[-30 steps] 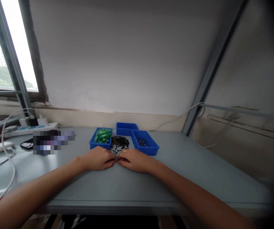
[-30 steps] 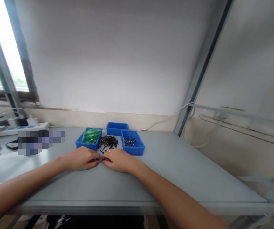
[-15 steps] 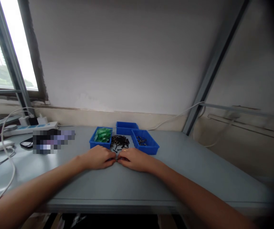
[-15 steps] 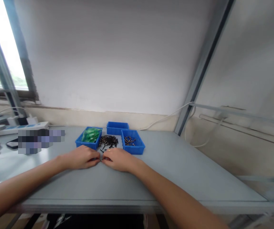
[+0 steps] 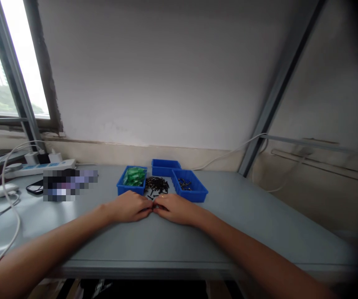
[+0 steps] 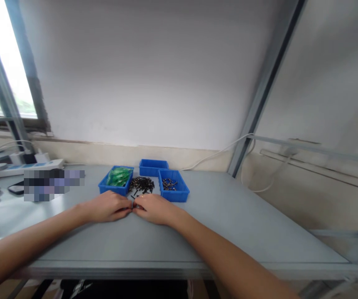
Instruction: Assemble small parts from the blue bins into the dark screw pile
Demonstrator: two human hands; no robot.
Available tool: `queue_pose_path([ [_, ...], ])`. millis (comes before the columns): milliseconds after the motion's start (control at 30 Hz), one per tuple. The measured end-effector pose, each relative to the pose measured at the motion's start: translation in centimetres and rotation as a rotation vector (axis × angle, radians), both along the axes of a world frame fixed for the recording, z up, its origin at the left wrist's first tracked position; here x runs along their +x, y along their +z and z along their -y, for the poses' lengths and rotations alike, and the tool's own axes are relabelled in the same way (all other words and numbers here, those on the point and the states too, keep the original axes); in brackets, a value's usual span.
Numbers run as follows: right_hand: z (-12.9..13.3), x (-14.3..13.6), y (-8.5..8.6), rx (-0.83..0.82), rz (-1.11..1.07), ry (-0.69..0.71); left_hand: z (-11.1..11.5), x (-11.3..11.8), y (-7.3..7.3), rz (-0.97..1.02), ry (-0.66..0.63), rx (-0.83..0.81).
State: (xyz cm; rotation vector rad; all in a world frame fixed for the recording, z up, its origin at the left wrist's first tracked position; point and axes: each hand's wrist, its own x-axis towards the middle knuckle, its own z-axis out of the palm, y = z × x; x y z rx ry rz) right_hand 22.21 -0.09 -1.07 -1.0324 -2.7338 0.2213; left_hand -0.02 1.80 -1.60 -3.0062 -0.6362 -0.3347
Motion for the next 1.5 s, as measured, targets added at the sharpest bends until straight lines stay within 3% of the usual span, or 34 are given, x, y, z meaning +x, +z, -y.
queue_pose_path([
  [467, 0.5, 0.0, 0.4, -0.040, -0.038, -0.084, 0.1, 0.0, 0.0, -0.004, 0.025, 0.005],
  [1167, 1.0, -0.2, 1.1, -0.076, -0.046, -0.094, 0.0, 0.0, 0.0, -0.004, 0.030, 0.011],
  [1500, 0.4, -0.1, 0.5, -0.014, -0.017, -0.033, 0.0, 0.0, 0.0, -0.009, 0.039, 0.046],
])
